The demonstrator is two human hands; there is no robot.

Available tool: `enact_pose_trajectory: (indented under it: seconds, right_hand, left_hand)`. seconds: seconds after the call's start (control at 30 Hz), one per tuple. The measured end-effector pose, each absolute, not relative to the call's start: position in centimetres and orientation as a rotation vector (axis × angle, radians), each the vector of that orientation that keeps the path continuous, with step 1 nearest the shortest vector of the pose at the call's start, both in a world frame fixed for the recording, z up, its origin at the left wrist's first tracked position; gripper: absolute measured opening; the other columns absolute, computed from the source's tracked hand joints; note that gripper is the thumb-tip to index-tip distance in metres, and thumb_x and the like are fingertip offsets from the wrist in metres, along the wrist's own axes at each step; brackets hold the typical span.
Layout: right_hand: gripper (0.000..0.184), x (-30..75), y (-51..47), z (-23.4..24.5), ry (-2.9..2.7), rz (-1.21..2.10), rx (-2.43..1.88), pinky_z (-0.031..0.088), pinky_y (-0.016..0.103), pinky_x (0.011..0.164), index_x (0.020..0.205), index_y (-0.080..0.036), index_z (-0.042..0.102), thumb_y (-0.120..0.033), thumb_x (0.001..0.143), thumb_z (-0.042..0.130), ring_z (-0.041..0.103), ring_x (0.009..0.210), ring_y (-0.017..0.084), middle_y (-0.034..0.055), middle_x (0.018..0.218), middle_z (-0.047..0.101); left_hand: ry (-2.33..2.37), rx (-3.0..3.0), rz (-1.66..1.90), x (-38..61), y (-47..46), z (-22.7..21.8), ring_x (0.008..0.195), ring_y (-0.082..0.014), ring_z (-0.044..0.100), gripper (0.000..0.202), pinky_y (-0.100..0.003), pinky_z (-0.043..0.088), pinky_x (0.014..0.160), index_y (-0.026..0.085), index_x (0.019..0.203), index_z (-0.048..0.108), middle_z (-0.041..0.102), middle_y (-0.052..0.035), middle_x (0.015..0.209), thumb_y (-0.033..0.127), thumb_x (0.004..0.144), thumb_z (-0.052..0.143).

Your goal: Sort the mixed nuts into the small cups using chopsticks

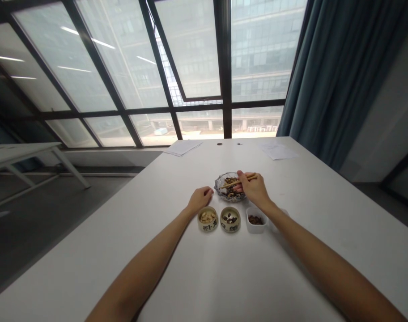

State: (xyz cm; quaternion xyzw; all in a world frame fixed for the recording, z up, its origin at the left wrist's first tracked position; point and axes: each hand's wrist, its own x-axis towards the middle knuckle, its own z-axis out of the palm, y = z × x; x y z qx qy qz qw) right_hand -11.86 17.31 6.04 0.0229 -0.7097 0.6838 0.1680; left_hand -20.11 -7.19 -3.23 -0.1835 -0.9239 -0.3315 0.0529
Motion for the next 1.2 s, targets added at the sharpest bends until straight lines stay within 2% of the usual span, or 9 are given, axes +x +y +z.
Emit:
enact_pose_trajectory:
  seconds: [0.3, 0.63, 0.87, 1.2]
  right_hand:
    - [0.053, -12.6, 17.0, 4.8, -2.050, 1.946, 0.066, 0.065, 0.036, 0.058, 0.072, -0.016, 0.073, -0.067, 0.087, 0.069, 0.078, 0.063, 0.031, 0.0147, 0.067, 0.078]
    - [0.056, -12.9, 17.5, 4.4, -2.185, 1.682, 0.132, 0.052, 0.029, 0.049, 0.071, -0.016, 0.073, -0.064, 0.095, 0.056, 0.068, 0.048, 0.023, 0.0081, 0.054, 0.071]
    - [0.052, -13.3, 18.6, 5.2, -2.156, 1.755, 0.121, 0.054, 0.031, 0.050, 0.081, -0.016, 0.075, -0.064, 0.092, 0.060, 0.069, 0.050, 0.024, 0.0080, 0.057, 0.072]
    - [0.038, -13.3, 19.0, 5.0, -2.250, 1.691, 0.173, 0.052, 0.028, 0.050, 0.071, -0.017, 0.073, -0.049, 0.090, 0.065, 0.070, 0.051, 0.023, 0.0059, 0.057, 0.072]
  left_hand:
    - [-2.810, -0.553, -1.015, -20.0, -7.1, -3.1, 0.085, -0.0183, 0.069, 0.031, -0.038, 0.059, 0.083, 0.014, 0.103, 0.069, 0.071, -0.0043, 0.096, 0.044, 0.104, 0.061]
    - [-2.811, -0.546, -1.022, -19.9, -7.1, -3.0, 0.083, -0.0178, 0.069, 0.032, -0.038, 0.059, 0.082, 0.014, 0.101, 0.069, 0.070, -0.0034, 0.092, 0.045, 0.105, 0.060]
    - [-2.809, -0.552, -1.030, -20.1, -7.2, -3.3, 0.083, -0.0177, 0.069, 0.033, -0.037, 0.059, 0.082, 0.014, 0.102, 0.069, 0.071, -0.0038, 0.093, 0.045, 0.104, 0.060]
    - [-2.816, -0.546, -1.027, -20.2, -7.2, -3.3, 0.086, -0.0183, 0.069, 0.030, -0.038, 0.059, 0.082, 0.014, 0.106, 0.069, 0.070, -0.0050, 0.099, 0.043, 0.104, 0.062]
